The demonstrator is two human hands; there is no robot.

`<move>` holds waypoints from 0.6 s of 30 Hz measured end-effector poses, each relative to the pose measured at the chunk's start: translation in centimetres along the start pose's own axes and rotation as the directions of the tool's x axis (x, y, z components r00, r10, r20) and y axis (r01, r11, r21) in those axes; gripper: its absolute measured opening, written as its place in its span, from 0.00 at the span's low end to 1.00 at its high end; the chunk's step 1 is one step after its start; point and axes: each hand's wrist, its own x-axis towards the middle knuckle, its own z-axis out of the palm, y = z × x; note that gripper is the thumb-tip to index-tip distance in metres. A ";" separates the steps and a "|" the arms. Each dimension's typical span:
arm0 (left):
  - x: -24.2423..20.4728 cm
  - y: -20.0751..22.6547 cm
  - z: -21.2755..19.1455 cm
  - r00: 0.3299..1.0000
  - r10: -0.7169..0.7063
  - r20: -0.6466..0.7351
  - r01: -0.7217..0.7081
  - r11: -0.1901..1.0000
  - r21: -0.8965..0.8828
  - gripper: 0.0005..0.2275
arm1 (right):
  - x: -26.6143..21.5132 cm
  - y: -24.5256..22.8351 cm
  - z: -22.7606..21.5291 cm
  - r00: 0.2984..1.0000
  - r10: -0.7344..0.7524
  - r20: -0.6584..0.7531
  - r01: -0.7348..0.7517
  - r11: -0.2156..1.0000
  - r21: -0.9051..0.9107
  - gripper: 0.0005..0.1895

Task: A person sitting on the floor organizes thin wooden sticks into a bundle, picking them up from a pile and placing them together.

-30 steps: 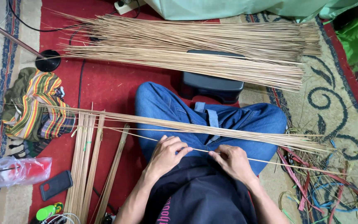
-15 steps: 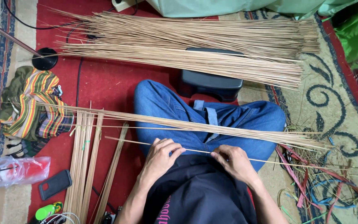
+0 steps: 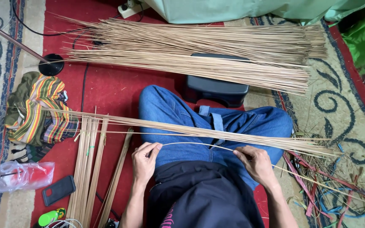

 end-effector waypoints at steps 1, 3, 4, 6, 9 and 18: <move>0.1 0.1 -0.3 1.000 -0.001 0.001 0.001 1.000 -0.001 0.06 | -0.1 0.1 -0.2 1.000 0.001 0.000 -0.001 1.000 -0.001 0.07; 0.3 0.2 -1.0 0.989 -0.013 0.146 0.007 0.999 0.044 0.07 | -0.1 0.2 -0.5 1.000 0.011 -0.015 -0.011 1.000 -0.007 0.07; 0.3 0.0 -1.3 0.989 -0.017 0.145 0.010 0.999 0.046 0.07 | -0.3 0.2 -0.8 1.000 0.010 -0.012 -0.010 1.000 -0.006 0.07; 0.5 -0.5 -2.0 0.973 -0.035 0.227 0.012 0.995 0.103 0.07 | -0.4 0.1 -1.4 1.000 0.008 -0.005 -0.008 1.000 -0.027 0.07; 0.8 -0.5 -2.4 0.974 -0.042 0.222 0.011 0.990 0.138 0.08 | -0.4 0.0 -1.4 1.000 0.002 -0.028 -0.003 0.998 -0.063 0.07; -0.3 -1.5 0.2 0.999 -0.027 -0.028 0.029 0.996 0.089 0.07 | -0.5 1.7 0.7 0.994 -0.019 -0.110 0.008 0.994 -0.105 0.07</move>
